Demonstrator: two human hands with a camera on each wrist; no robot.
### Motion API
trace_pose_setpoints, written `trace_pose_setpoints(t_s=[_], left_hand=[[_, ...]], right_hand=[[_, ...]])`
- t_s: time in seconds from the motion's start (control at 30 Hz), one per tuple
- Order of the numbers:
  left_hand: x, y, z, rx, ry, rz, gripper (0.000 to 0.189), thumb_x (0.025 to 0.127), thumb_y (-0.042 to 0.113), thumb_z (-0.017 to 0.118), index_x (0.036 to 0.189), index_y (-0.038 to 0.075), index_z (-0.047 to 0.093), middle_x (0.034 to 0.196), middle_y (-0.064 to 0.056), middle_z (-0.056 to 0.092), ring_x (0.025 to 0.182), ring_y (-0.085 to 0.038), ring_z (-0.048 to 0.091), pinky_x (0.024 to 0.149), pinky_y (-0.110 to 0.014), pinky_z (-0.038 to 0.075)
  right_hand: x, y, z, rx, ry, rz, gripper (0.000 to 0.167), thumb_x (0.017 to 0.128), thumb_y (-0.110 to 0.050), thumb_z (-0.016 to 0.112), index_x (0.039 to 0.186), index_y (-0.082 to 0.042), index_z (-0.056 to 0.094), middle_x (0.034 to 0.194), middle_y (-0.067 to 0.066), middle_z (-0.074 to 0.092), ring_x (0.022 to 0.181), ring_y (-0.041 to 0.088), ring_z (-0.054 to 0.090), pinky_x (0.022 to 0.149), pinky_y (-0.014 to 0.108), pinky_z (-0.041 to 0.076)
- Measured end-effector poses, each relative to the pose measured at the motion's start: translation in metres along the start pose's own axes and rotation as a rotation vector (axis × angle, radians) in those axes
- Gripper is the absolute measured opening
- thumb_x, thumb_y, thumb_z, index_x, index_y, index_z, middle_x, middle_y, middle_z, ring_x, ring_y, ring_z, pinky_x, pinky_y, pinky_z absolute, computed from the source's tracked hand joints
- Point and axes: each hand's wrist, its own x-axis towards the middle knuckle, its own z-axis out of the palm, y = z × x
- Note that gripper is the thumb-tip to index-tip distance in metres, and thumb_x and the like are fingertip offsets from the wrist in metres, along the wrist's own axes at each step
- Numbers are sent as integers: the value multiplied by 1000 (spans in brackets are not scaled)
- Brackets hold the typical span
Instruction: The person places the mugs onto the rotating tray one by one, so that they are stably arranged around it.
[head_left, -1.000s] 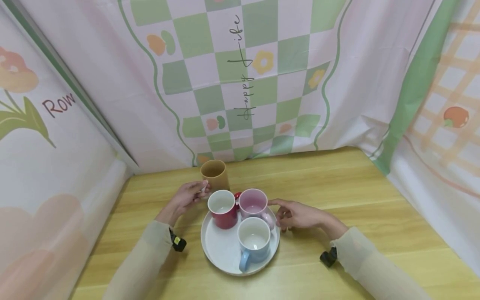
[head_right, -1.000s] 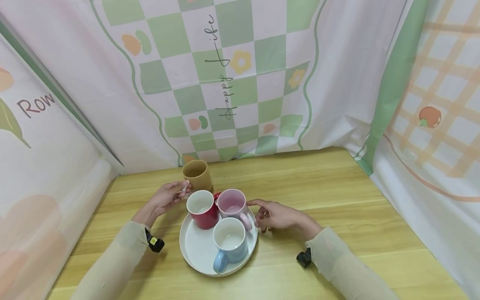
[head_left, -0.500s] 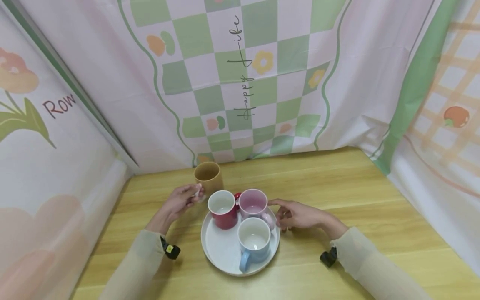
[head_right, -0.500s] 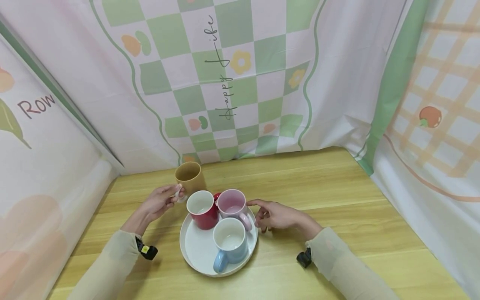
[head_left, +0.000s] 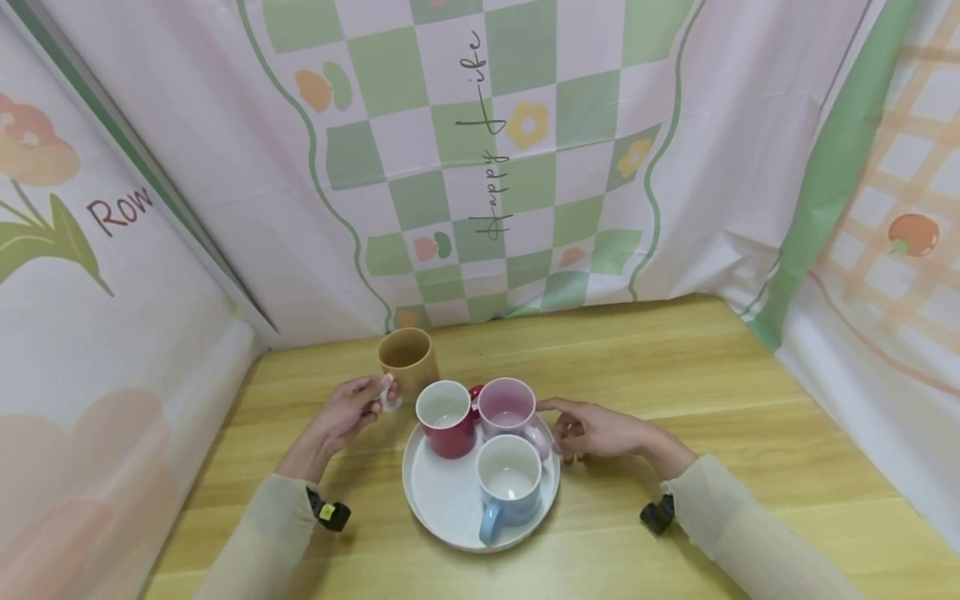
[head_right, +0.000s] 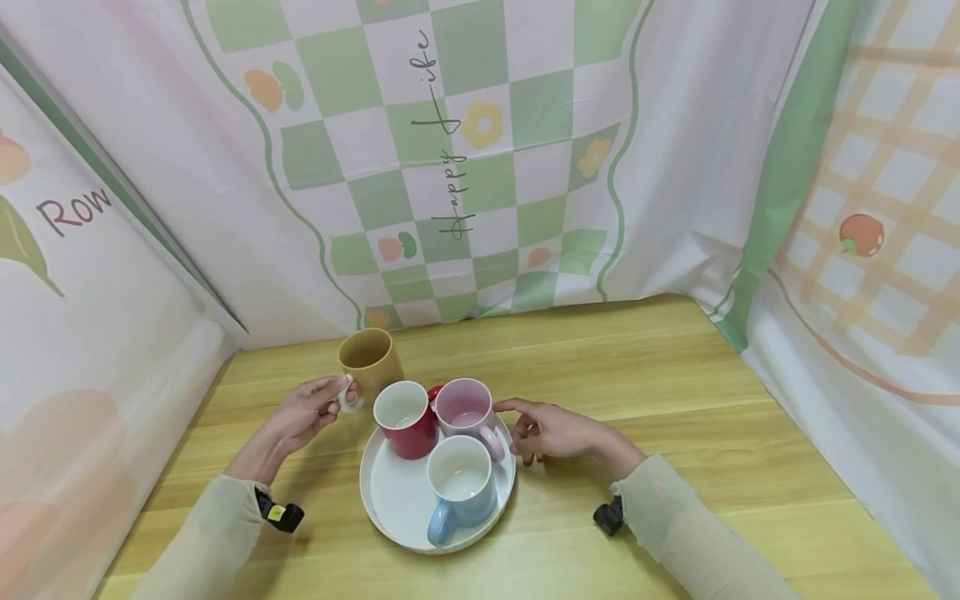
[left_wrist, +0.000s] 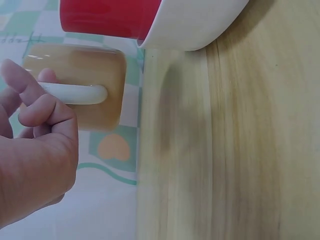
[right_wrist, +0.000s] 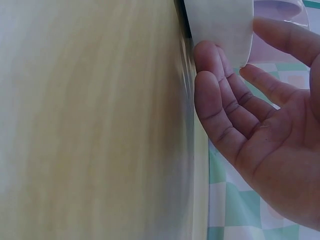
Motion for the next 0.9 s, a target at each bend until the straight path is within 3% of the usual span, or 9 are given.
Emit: trace_pose_setpoints(t_s=[0.23, 0.43, 0.7, 0.9], left_hand=[[-8, 0, -1, -2, -8, 14, 29, 102, 35, 57, 107, 8, 66, 86, 8, 62, 64, 1, 44, 51, -12, 34], [-17, -1, -2, 17, -19, 20, 35, 102, 36, 56, 111, 3, 63, 85, 9, 59, 64, 1, 44, 52, -12, 34], [-31, 0, -3, 2, 6, 20, 28, 102, 35, 56, 107, 9, 65, 87, 9, 60, 64, 1, 44, 52, -12, 32], [-43, -2, -6, 2, 12, 29, 31, 102, 35, 57, 108, 6, 65, 87, 9, 59, 64, 1, 44, 52, -13, 32]], right_hand=[[0, 1, 0, 5, 2, 6, 71, 92, -14, 68, 154, -14, 33, 102, 13, 63, 82, 25, 66, 60, 39, 60], [1, 3, 0, -4, 0, -4, 71, 93, -15, 68, 154, -13, 34, 102, 13, 64, 82, 24, 66, 60, 39, 60], [2, 5, 0, -6, -1, 8, 70, 93, -17, 68, 154, -14, 34, 102, 11, 64, 83, 22, 67, 62, 38, 60], [2, 6, -1, -4, -5, -7, 71, 92, -15, 68, 154, -12, 33, 102, 12, 65, 82, 23, 67, 62, 38, 60]])
